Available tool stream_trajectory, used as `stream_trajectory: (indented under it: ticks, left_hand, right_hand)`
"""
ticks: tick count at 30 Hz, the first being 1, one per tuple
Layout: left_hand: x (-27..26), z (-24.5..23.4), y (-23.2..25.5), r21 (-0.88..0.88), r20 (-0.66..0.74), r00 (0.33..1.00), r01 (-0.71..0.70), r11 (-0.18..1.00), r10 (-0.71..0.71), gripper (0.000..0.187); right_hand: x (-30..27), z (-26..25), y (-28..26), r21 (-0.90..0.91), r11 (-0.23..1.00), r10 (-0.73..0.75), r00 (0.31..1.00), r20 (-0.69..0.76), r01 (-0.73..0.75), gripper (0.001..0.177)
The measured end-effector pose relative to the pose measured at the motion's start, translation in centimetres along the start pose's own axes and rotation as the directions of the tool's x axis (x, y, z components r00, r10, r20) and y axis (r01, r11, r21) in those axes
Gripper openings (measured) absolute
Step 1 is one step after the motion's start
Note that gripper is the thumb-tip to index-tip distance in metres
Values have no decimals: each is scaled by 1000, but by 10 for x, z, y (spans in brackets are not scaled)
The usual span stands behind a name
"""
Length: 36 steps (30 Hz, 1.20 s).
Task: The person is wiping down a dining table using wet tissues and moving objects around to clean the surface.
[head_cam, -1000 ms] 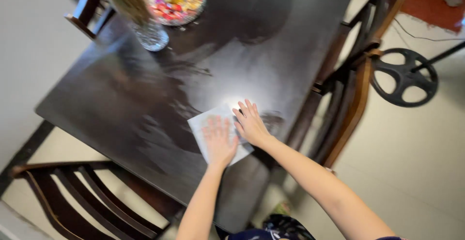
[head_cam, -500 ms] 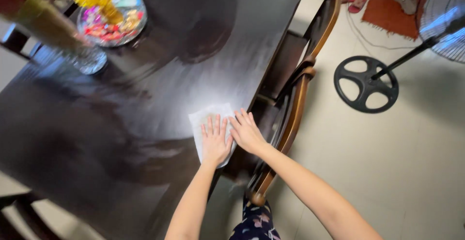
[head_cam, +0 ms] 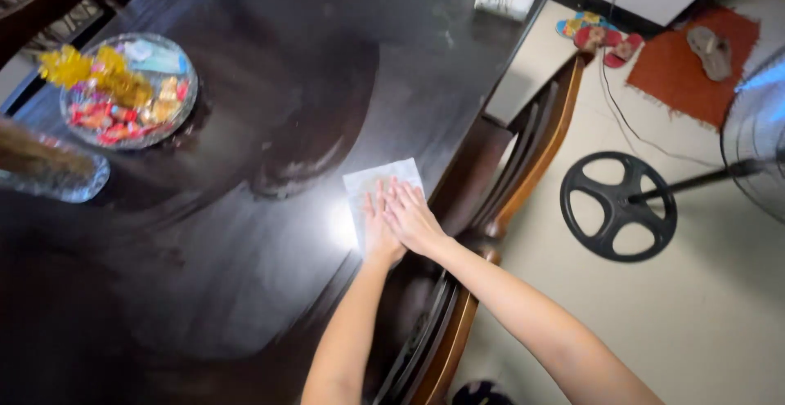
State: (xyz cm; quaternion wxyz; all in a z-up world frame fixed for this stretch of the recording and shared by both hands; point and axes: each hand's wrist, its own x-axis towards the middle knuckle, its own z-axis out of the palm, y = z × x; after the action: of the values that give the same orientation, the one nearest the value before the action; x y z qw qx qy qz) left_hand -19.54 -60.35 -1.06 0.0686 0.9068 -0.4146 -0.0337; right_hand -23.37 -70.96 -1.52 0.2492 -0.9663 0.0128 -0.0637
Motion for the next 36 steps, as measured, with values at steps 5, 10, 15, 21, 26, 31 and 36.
stream_trajectory:
  ticks: [5,10,15,21,26,31,36]
  left_hand:
    - [83,13,16,-38,-16,999,48,998,-48,77]
    - [182,17,39,-53,-56,990,127,990,-130,79]
    - [298,15,69,-62,11,982,190,980,-190,78]
    - [420,38,81,-73,-84,960,263,962,-268,66]
    - [423,26,84,-273,-220,913,281,920,-344,67]
    - [372,22,67,-458,-413,713,375,806,-567,62]
    - [288,47,44,-509,-354,730,374,775,-585,47]
  right_hand:
    - [45,-21,79,-6,998,-61,997,-40,61,53]
    - [110,-63,152,3,994,-107,989,-100,108,47]
    - [187,-110,238,53,987,-138,969,-202,152,38]
    - [230,-190,316,132,976,-140,965,-221,172,38]
    - [240,-195,342,189,969,-117,970,-215,159,46]
    - [235,-178,319,165,968,-156,970,-186,187,47]
    - [219,-167,274,201,952,-199,966,-167,231,46]
